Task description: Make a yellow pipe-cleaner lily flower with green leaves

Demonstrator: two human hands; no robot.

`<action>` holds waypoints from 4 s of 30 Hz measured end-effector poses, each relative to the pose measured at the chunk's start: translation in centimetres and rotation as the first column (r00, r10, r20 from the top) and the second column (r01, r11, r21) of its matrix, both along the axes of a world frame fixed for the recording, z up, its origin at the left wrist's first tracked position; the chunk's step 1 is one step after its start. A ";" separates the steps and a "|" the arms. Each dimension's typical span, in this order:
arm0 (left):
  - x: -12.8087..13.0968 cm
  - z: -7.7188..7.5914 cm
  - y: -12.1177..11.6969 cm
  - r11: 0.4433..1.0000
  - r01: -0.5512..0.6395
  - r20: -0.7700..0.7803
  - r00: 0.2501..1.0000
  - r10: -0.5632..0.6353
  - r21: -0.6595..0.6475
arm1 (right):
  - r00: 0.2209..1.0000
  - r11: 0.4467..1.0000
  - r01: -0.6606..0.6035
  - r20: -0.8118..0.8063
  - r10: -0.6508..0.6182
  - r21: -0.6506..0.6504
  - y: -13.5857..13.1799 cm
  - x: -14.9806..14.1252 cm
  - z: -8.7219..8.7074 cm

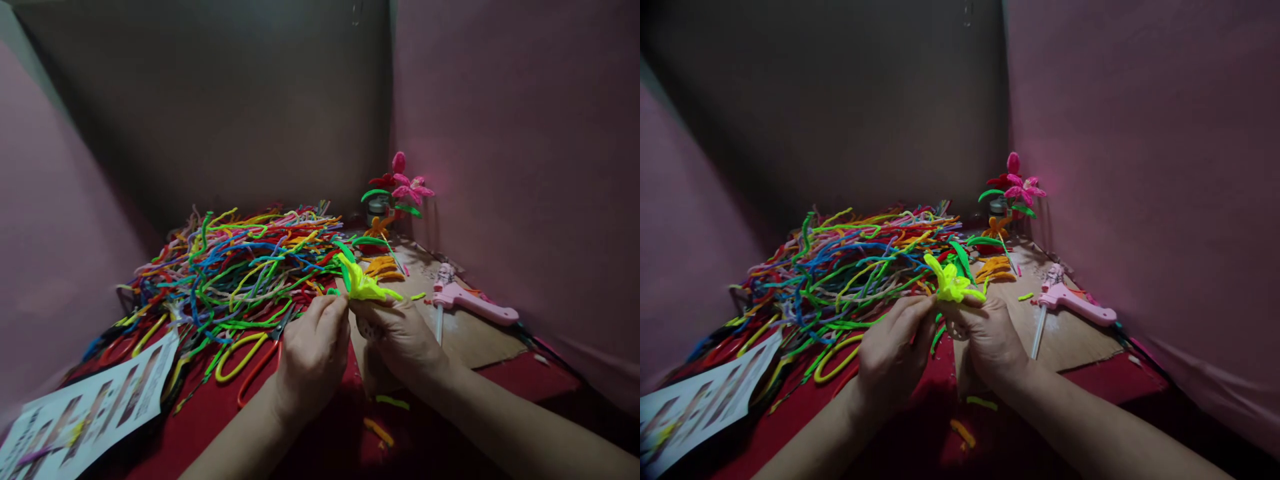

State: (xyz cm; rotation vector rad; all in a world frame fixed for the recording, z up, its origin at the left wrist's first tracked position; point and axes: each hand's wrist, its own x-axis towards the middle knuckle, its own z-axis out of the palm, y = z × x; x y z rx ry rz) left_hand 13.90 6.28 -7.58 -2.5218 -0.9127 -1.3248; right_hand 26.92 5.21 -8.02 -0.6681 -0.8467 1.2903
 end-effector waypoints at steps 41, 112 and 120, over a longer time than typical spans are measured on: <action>0.3 3.2 0.6 0.123 0.718 0.714 0.629 0.308 -0.685 | 0.959 0.994 -0.020 0.284 -0.010 0.103 0.2 1.3 0.2; 0.3 1.6 1.3 -0.277 0.789 0.792 0.596 0.129 -0.548 | 0.990 0.990 -0.134 -0.039 0.136 0.050 0.5 0.9 -0.2; 1.1 1.4 0.8 0.375 0.513 0.570 0.820 0.052 -0.772 | 0.991 0.997 -0.066 -0.117 0.063 -0.027 1.0 0.5 0.6</action>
